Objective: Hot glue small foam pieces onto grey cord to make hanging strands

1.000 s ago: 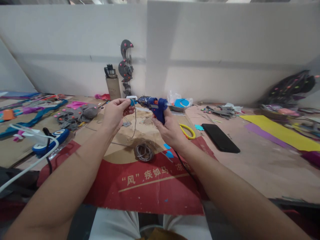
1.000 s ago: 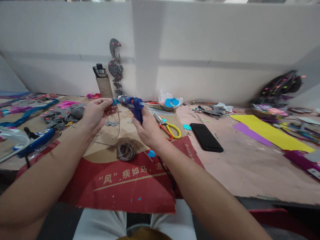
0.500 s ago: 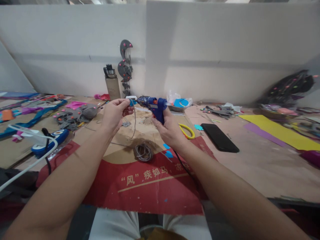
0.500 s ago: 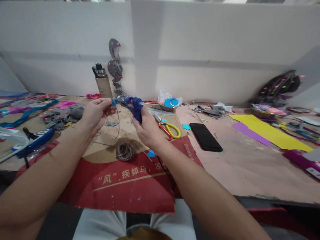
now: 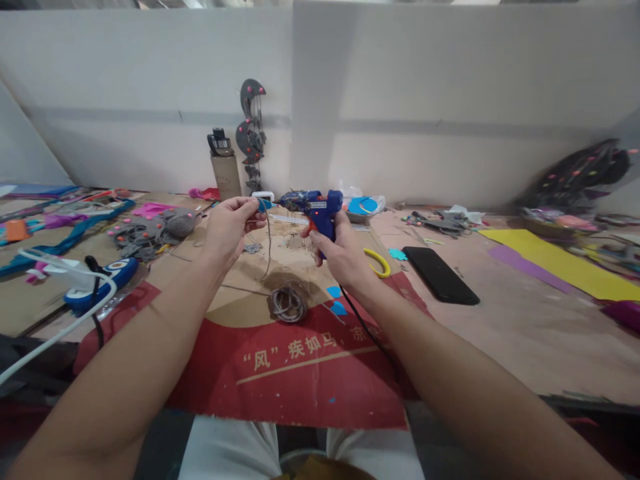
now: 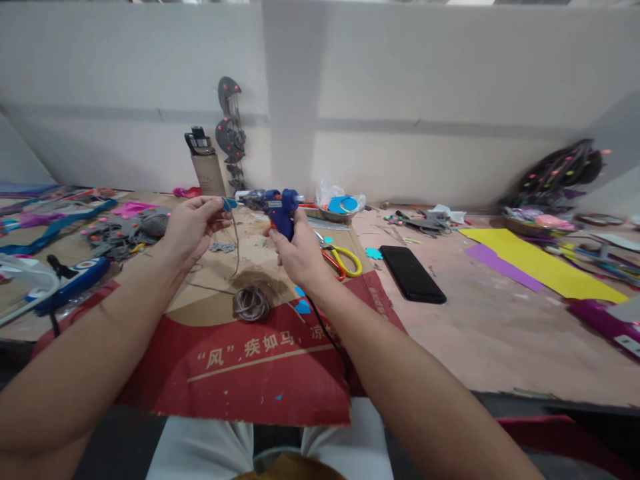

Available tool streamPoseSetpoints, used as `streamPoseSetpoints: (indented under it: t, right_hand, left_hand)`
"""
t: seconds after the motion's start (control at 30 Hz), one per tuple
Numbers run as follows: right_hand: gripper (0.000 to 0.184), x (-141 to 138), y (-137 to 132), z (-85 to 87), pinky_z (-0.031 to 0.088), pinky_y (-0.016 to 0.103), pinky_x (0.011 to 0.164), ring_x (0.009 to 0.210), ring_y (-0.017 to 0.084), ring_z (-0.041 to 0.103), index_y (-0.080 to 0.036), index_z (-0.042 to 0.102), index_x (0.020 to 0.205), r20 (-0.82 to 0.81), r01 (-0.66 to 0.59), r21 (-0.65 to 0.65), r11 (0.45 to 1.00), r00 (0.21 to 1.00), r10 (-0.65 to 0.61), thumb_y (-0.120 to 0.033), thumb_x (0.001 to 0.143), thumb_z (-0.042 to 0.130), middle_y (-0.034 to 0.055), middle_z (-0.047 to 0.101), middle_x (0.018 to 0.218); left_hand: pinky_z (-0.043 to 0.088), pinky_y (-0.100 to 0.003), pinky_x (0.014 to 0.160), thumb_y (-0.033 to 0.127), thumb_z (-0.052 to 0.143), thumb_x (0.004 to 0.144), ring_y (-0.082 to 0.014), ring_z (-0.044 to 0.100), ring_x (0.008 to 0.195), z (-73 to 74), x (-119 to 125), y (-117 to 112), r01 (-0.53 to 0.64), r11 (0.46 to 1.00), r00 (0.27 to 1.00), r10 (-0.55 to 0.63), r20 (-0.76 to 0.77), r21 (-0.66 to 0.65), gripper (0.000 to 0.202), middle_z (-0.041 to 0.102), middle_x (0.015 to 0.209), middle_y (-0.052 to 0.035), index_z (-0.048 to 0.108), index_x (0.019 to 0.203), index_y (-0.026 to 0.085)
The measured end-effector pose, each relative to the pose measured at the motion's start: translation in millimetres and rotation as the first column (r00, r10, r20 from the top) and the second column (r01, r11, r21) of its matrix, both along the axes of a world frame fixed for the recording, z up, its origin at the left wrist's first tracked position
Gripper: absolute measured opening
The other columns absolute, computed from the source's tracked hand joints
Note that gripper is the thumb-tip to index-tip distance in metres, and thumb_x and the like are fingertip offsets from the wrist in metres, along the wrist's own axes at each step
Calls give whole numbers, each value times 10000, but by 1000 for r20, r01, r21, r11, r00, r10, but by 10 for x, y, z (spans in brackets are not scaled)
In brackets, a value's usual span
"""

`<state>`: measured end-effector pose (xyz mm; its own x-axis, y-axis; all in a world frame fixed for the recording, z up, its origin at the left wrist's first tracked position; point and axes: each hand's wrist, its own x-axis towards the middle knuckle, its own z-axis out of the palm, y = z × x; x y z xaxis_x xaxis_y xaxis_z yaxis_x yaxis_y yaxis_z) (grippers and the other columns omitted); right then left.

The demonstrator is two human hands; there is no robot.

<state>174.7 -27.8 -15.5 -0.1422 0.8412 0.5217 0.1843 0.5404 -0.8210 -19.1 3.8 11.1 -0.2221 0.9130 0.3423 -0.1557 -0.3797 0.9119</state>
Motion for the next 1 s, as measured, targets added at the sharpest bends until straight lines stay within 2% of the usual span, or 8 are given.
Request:
streamPoseSetpoints:
  t: [0.13, 0.27, 0.37, 0.47, 0.6, 0.77, 0.87, 1.0]
  right_hand:
    - [120, 84, 198, -107, 419, 272, 539, 557, 131, 508, -214, 492, 854, 90, 109, -236, 966, 992, -90, -271, 753, 521, -5, 599, 688]
    - [128, 203, 342, -272, 433, 320, 629, 656, 194, 556, -218, 479, 654, 485, 266, -75, 961, 852, -198, -233, 683, 603, 44, 581, 644]
    - [189, 234, 305, -292, 433, 438, 801, 867, 278, 567, -208, 461, 650, 575, 378, 116, 918, 728, -373, -230, 671, 647, 143, 607, 798]
    - [173, 159, 218, -190, 399, 506, 876, 956, 291, 542, -196, 457, 728, 452, 406, 170, 898, 778, -437, -286, 737, 605, 156, 590, 901]
    - [197, -92, 135, -48, 473, 368, 814, 844, 161, 585, -221, 406, 867, -47, 58, -73, 996, 997, -62, -312, 775, 554, 41, 597, 899]
    - [358, -335, 34, -23, 498, 304, 717, 699, 109, 600, -250, 322, 921, -456, -311, -226, 923, 871, 182, -296, 729, 620, -42, 575, 799]
    - [255, -338, 4, -15, 439, 234, 561, 579, 83, 487, -240, 391, 898, -397, -242, -219, 945, 907, 140, -319, 760, 590, -68, 484, 700]
    - [104, -280, 17, 6, 393, 222, 567, 617, 80, 442, -209, 474, 805, -251, -62, -149, 987, 968, 23, -294, 802, 535, -41, 486, 715]
  left_hand:
    - [418, -200, 491, 250, 677, 683, -101, 582, 554, -10, 32, -7, -84, 994, 989, 91, -118, 65, 107, 608, 601, -4, 623, 698, 159]
    - [369, -211, 487, 258, 656, 705, -91, 521, 517, -21, 79, -50, -138, 976, 938, 183, -294, 168, 93, 604, 581, -1, 641, 701, 167]
    - [390, -218, 544, 245, 628, 725, -95, 514, 553, -23, 108, -98, -157, 952, 873, 258, -414, 263, 84, 613, 622, -3, 660, 727, 167]
    - [411, -223, 606, 228, 610, 734, -107, 534, 627, -30, 138, -142, -167, 919, 800, 339, -496, 357, 89, 628, 707, -12, 668, 768, 171]
    - [424, -239, 669, 201, 598, 739, -119, 541, 683, -55, 189, -188, -125, 885, 715, 394, -577, 448, 76, 635, 786, -20, 663, 772, 184]
    - [422, -245, 671, 196, 594, 742, -126, 538, 687, -78, 251, -223, -98, 892, 679, 384, -625, 441, 70, 631, 777, -14, 661, 762, 196]
    - [408, -234, 616, 199, 602, 737, -115, 529, 632, -76, 290, -232, -94, 928, 761, 300, -575, 360, 57, 623, 705, -3, 658, 732, 189]
    - [397, -229, 558, 213, 613, 738, -103, 517, 559, -64, 330, -234, -60, 970, 855, 172, -490, 236, 55, 610, 621, 6, 652, 719, 180]
